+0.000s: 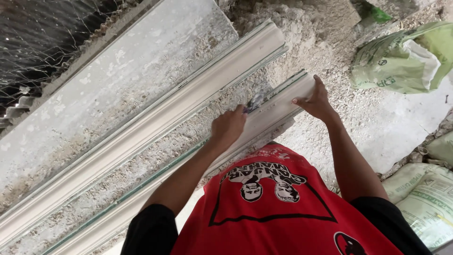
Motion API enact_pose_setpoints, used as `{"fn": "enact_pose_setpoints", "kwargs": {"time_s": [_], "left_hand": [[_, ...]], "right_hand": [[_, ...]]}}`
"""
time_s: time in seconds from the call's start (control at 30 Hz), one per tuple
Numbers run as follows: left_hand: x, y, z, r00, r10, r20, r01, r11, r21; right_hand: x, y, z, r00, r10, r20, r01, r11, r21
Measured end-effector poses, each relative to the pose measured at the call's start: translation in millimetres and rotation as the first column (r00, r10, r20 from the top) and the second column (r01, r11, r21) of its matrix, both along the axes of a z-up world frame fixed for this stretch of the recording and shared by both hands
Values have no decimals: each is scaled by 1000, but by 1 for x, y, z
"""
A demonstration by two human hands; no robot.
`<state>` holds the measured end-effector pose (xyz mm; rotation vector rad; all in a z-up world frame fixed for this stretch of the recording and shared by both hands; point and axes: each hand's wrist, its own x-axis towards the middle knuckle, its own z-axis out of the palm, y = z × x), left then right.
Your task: Using a hand scraper to remove excess plaster and refine the edges of decorative crown molding pieces.
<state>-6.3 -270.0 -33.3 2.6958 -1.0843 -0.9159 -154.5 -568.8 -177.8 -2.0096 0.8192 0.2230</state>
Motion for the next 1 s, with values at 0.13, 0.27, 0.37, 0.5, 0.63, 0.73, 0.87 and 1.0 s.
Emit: {"fn": "enact_pose_setpoints", "kwargs": {"time_s": [0.13,0.27,0.37,0.5,0.63,0.73,0.87,1.0], "left_hand": [[5,44,20,995,68,-72,-64,996,55],[4,91,37,994,108,-25,-104,986,129],[4,99,38,994,108,8,-108,987,117],[2,47,-10,993,117,-31,-118,992,-46],[-3,-69,-49,992,120,-37,-125,974,-188],[-1,-97,-47,996,67,-56,-76,982,-175],[16,-68,12,989,8,-149,0,998,60],[25,6,45,972,-5,-233,26,996,89]], "right_hand": [[0,0,-3,999,15,32,-15,1000,-12],[1,-2,-9,999,21,37,-20,1000,-8],[1,-3,-6,999,11,36,-12,1000,20],[1,-5,-13,997,72,31,-71,997,-16],[0,-2,-8,999,29,26,-29,1000,-2],[-6,-5,-8,998,50,47,-49,999,-7],[-1,-6,-15,996,38,77,-39,999,6],[-2,-3,-18,999,36,35,-37,999,16]]}}
